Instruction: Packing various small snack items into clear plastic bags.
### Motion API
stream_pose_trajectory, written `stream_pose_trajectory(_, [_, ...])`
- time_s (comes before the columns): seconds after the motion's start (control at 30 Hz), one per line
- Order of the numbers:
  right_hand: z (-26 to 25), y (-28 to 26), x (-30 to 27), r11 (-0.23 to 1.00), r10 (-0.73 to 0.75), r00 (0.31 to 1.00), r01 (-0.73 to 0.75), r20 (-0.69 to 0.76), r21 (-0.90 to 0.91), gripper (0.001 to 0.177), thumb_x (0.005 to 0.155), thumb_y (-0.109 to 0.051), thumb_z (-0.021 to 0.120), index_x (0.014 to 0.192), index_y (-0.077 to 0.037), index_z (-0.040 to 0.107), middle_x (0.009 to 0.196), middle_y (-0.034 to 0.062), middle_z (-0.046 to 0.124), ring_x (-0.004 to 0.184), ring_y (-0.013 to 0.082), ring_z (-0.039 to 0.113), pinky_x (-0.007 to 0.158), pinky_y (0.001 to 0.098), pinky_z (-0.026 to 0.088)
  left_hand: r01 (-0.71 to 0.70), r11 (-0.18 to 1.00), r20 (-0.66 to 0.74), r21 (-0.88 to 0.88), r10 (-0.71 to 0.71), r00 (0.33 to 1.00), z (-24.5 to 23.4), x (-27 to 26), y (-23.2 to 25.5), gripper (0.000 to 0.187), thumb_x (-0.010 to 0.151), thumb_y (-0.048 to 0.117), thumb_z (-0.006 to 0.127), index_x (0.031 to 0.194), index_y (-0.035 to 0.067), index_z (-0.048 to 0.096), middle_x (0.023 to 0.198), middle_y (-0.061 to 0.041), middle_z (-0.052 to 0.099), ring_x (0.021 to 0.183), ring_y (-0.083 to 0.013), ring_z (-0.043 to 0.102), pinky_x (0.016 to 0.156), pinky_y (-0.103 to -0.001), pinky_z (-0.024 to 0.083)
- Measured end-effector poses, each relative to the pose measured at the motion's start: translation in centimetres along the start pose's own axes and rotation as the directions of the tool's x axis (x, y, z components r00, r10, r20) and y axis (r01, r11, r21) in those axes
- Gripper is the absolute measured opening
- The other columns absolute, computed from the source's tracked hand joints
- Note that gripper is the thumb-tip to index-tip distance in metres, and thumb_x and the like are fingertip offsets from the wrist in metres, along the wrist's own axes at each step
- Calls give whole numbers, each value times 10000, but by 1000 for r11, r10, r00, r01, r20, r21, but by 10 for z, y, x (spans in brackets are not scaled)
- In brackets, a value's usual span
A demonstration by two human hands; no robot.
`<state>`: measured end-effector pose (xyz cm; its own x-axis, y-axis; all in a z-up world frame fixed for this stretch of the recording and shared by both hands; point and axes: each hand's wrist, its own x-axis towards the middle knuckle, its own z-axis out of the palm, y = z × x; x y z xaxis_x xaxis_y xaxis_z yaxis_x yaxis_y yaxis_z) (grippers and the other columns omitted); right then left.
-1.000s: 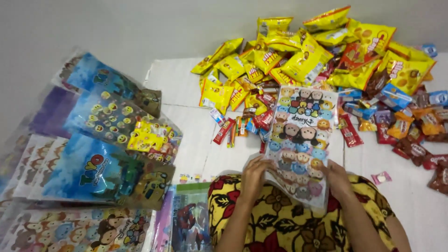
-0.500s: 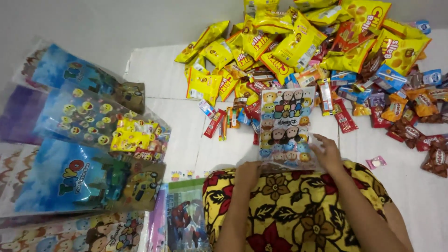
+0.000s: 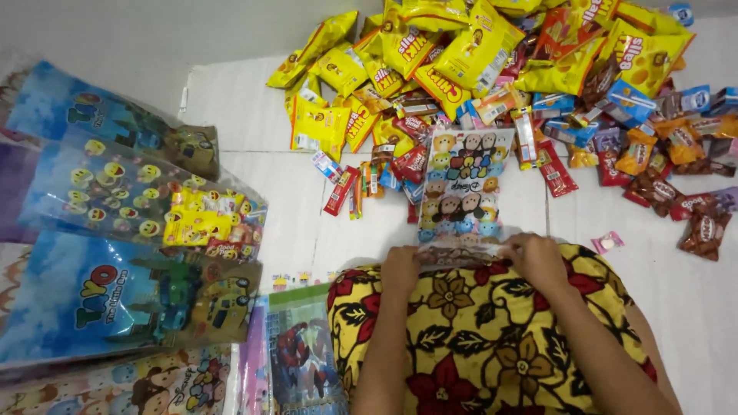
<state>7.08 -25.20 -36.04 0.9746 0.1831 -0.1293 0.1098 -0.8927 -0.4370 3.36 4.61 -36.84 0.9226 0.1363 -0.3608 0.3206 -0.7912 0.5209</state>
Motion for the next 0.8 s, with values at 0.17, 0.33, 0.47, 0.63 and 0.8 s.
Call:
stream_pose_trajectory(0.17, [-4,-10,5,969,154,987,-160,46,186,179,848,-213,832,978,-100,787,953,142,796,1006,368,753,882,450,607,-4,991,-68,-135,-5,998,-7,-4,6,166,921,195,741,818,65,737,767,-171,682,772,-266,721,682,-375,593])
stream_pose_trajectory(0.33, [1,-5,5,965,161,986,-166,39,202,208,824,-245,860,964,-114,779,980,129,794,1050,369,740,912,461,595,-71,928,-49,-366,57,997,-68,-47,53,329,911,123,739,1209,29,636,1192,-267,625,1158,-416,597,984,-532,479])
stream_pose_trajectory(0.47, [-15,-19,-1,953,151,988,-155,34,261,183,858,-187,838,969,-54,777,1009,180,790,1078,396,726,945,478,583,-426,789,-204,-442,374,905,-86,-80,71,446,911,246,775,1292,150,564,1456,-225,479,1448,-492,370,1154,-607,372])
stream_pose_trajectory(0.63, [-14,-22,-2,954,127,991,-134,41,267,165,840,-191,844,937,-75,779,997,159,790,1091,389,721,952,487,578,-479,873,-271,-92,441,856,-75,-81,70,200,1039,325,634,1141,170,708,1122,-93,631,1236,-333,594,919,-439,571])
stream_pose_trajectory(0.8, [-14,-27,-2,963,90,996,-94,30,251,128,820,-186,846,881,-95,779,982,133,794,1102,371,720,966,481,577,-450,886,-390,111,455,800,-42,-60,49,342,1086,299,577,917,70,768,864,-112,667,986,-263,697,700,-288,620])
